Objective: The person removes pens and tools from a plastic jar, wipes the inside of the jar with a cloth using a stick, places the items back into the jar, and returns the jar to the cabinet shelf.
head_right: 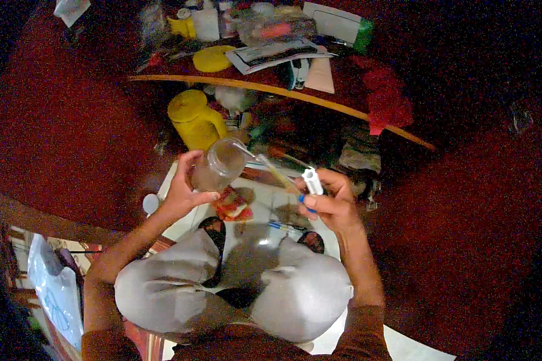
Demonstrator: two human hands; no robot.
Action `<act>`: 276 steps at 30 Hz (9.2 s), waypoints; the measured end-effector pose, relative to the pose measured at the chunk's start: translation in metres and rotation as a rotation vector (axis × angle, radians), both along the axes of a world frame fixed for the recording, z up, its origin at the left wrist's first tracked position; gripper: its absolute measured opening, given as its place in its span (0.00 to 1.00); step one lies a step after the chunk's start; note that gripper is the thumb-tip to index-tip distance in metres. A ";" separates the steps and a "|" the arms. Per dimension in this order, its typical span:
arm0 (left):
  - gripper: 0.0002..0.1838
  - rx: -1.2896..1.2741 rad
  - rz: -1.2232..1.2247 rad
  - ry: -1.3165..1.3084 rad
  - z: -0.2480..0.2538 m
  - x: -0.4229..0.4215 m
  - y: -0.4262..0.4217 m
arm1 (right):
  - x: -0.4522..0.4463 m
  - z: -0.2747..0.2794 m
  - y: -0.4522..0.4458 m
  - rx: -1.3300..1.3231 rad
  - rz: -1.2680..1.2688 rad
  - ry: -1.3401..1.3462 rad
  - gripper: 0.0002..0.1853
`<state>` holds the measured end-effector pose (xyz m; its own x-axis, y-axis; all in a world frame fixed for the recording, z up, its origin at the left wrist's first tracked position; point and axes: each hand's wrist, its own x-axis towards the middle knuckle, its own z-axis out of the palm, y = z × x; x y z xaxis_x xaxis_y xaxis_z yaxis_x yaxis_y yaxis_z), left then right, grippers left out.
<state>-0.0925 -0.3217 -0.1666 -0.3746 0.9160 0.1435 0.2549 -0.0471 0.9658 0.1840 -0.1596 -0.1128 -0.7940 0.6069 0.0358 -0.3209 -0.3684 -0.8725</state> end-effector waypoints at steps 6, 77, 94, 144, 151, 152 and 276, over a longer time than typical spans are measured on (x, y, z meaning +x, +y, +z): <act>0.47 -0.135 0.051 -0.222 -0.066 -0.023 -0.018 | 0.003 -0.001 0.008 0.052 0.005 -0.001 0.16; 0.20 0.311 0.038 -0.794 0.150 0.049 -0.013 | -0.052 0.088 -0.027 0.009 0.105 0.118 0.20; 0.17 0.219 -0.070 -0.462 0.140 0.060 -0.015 | -0.053 0.100 -0.043 0.388 0.229 -0.175 0.16; 0.16 -0.215 -0.085 -1.046 0.033 0.039 0.032 | -0.024 -0.060 0.019 0.032 0.305 -0.240 0.21; 0.15 -0.184 -0.205 -1.005 0.051 0.038 0.020 | -0.046 0.003 0.010 0.076 0.287 -0.171 0.18; 0.14 -0.170 -0.185 -0.977 0.054 0.041 0.019 | -0.048 0.008 0.009 0.085 0.296 -0.154 0.18; 0.11 0.591 0.194 -0.044 0.159 0.062 -0.015 | -0.062 0.081 -0.056 1.192 -0.011 -0.206 0.19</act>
